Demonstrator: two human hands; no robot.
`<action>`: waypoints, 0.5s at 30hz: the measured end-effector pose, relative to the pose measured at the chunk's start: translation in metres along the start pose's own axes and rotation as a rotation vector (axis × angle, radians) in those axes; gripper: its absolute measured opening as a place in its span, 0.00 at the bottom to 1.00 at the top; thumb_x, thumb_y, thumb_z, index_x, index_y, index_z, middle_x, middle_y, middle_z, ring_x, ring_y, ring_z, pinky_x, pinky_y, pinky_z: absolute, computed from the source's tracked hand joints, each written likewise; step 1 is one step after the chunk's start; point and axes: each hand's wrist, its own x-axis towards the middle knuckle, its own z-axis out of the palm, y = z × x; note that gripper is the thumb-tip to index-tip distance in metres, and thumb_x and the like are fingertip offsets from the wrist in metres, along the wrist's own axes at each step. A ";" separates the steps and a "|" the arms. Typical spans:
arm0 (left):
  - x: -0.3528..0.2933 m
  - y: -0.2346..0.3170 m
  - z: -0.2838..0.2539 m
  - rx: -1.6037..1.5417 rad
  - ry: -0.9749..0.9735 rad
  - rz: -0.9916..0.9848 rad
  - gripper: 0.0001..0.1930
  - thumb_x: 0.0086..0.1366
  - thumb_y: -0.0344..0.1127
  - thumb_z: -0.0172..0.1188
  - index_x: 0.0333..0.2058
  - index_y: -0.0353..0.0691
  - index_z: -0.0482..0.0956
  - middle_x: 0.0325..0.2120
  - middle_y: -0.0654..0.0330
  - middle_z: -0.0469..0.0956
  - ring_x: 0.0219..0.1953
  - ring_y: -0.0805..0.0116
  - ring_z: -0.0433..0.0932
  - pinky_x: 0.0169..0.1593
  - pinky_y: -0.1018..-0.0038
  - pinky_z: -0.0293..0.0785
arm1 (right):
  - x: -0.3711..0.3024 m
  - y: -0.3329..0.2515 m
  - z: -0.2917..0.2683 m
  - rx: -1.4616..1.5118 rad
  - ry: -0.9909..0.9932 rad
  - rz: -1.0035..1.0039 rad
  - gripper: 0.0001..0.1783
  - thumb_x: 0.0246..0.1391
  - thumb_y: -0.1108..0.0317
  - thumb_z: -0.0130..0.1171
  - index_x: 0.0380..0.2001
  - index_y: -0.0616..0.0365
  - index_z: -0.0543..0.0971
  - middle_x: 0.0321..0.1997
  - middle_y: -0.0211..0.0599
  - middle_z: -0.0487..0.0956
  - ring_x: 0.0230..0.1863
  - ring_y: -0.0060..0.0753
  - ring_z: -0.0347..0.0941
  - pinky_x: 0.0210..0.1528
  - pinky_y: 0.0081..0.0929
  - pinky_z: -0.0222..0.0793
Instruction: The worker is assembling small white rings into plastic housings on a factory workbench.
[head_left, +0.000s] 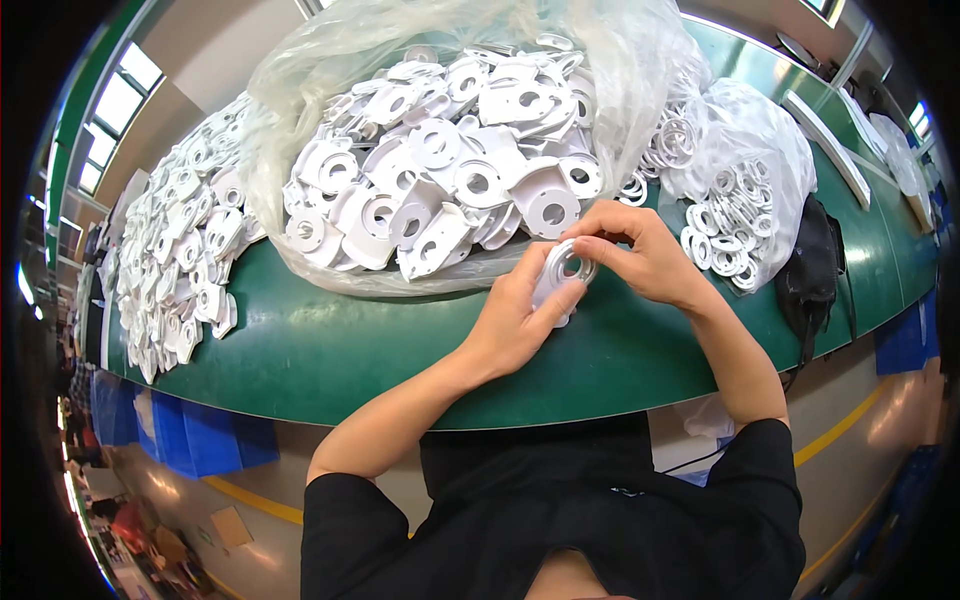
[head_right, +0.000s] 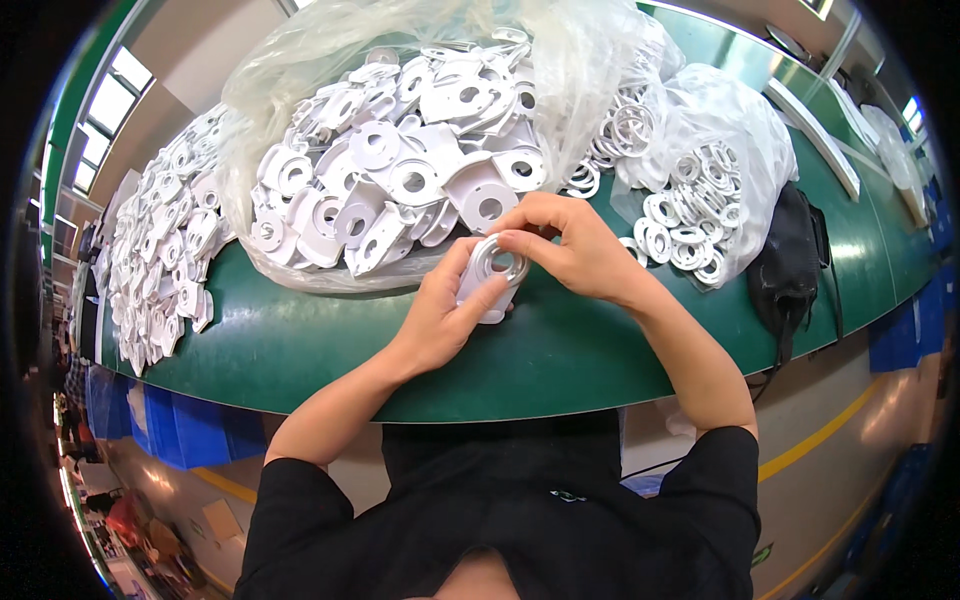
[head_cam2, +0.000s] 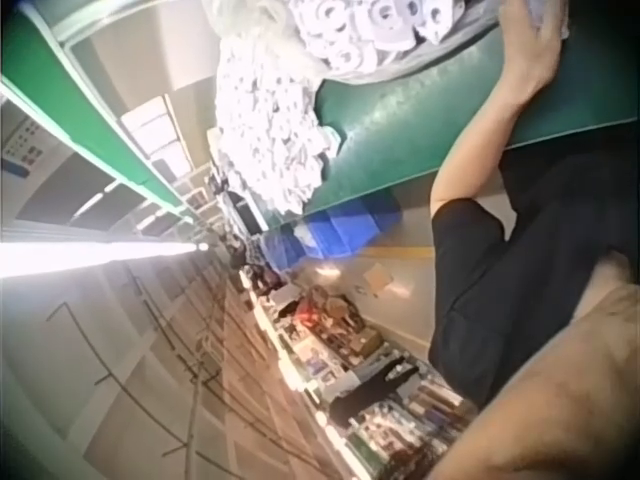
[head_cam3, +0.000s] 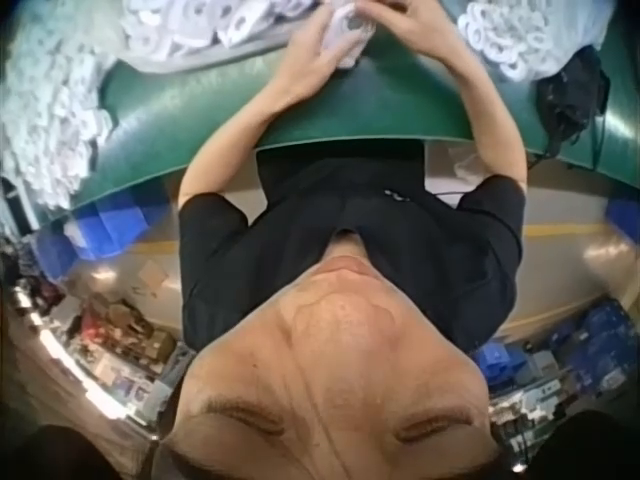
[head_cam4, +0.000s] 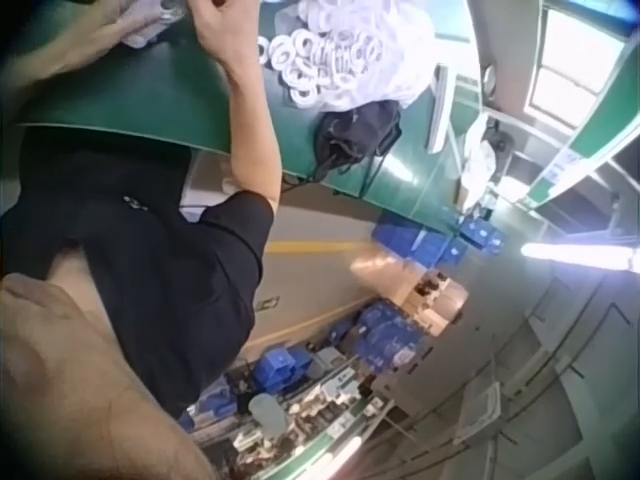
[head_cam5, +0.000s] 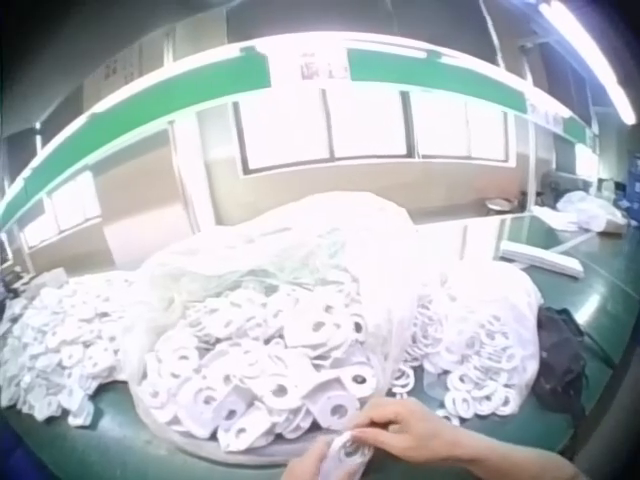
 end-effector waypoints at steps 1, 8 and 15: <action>-0.001 -0.001 -0.002 0.036 0.000 -0.009 0.14 0.70 0.35 0.46 0.50 0.35 0.66 0.35 0.60 0.76 0.35 0.75 0.78 0.38 0.79 0.73 | 0.001 -0.002 0.001 0.001 -0.009 -0.006 0.08 0.55 0.72 0.57 0.37 0.64 0.80 0.30 0.33 0.76 0.31 0.23 0.71 0.36 0.19 0.65; 0.001 -0.001 -0.004 0.369 0.129 0.074 0.11 0.67 0.36 0.47 0.28 0.34 0.70 0.17 0.48 0.71 0.19 0.48 0.70 0.24 0.63 0.62 | -0.005 -0.008 0.008 -0.418 -0.039 -0.222 0.05 0.54 0.71 0.57 0.31 0.63 0.77 0.26 0.38 0.74 0.28 0.33 0.70 0.33 0.25 0.65; -0.001 -0.009 -0.001 -0.021 0.276 0.117 0.11 0.72 0.37 0.41 0.42 0.36 0.68 0.31 0.60 0.73 0.35 0.77 0.69 0.37 0.76 0.66 | -0.002 -0.005 0.028 0.295 0.213 0.022 0.10 0.59 0.67 0.55 0.38 0.64 0.78 0.30 0.29 0.78 0.32 0.16 0.70 0.35 0.17 0.66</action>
